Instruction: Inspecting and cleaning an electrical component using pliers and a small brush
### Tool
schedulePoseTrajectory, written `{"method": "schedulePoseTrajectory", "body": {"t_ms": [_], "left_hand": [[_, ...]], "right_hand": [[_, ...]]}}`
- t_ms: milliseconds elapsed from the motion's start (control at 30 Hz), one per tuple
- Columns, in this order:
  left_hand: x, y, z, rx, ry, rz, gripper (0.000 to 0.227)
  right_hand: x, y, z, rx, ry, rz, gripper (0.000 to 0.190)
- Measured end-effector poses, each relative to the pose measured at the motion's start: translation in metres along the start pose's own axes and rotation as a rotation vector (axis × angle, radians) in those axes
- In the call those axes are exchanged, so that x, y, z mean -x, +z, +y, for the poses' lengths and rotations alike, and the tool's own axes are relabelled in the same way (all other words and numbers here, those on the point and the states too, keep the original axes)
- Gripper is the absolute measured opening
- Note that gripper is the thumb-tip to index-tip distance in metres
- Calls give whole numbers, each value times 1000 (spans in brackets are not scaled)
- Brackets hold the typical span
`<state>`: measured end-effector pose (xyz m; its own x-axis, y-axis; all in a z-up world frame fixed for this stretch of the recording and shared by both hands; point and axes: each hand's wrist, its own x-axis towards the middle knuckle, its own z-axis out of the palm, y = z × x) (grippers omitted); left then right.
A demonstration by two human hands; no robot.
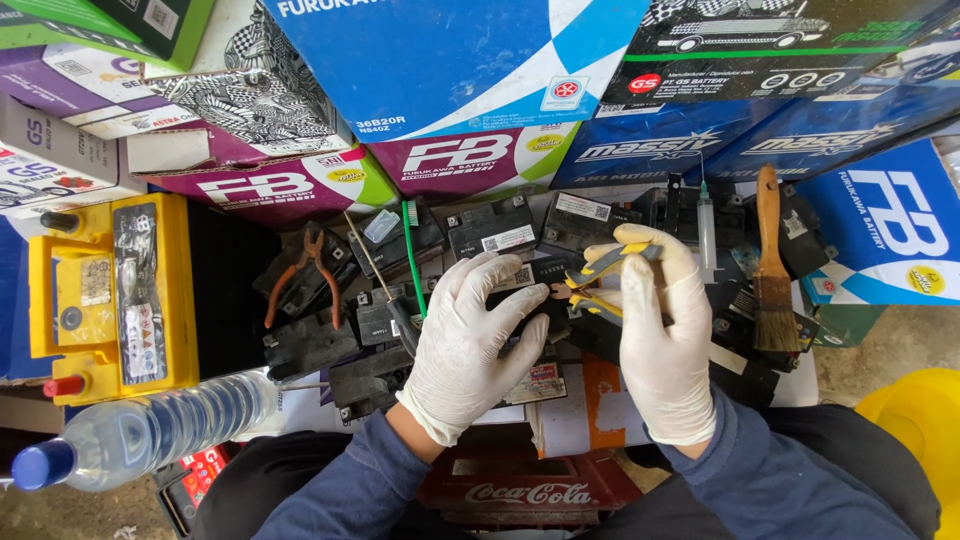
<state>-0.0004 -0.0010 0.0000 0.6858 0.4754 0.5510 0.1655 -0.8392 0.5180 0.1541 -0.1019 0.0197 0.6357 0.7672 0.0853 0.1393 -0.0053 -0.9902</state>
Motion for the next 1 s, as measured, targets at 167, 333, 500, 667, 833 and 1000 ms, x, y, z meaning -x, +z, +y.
{"method": "schedulePoseTrajectory", "body": {"t_ms": [167,333,500,667,833,1000], "left_hand": [[1,1,0,-7,-2,5,24],[2,2,-1,-11,-8,12,24],[1,1,0,-2,-3,10,24],[3,2,0,12,-15,13,23],[3,2,-1,45,-18,17,23],[6,3,-2,81,-38,10,26]], "right_hand": [[5,1,1,4,-80,-62,32],[6,-10,3,27,-59,-182,52],[0,-20,0,17,3,-333,59],[-4,-23,0,-17,101,-312,52],[-2,-23,2,-40,111,-286,48],[3,-21,7,-66,57,-253,47]]}}
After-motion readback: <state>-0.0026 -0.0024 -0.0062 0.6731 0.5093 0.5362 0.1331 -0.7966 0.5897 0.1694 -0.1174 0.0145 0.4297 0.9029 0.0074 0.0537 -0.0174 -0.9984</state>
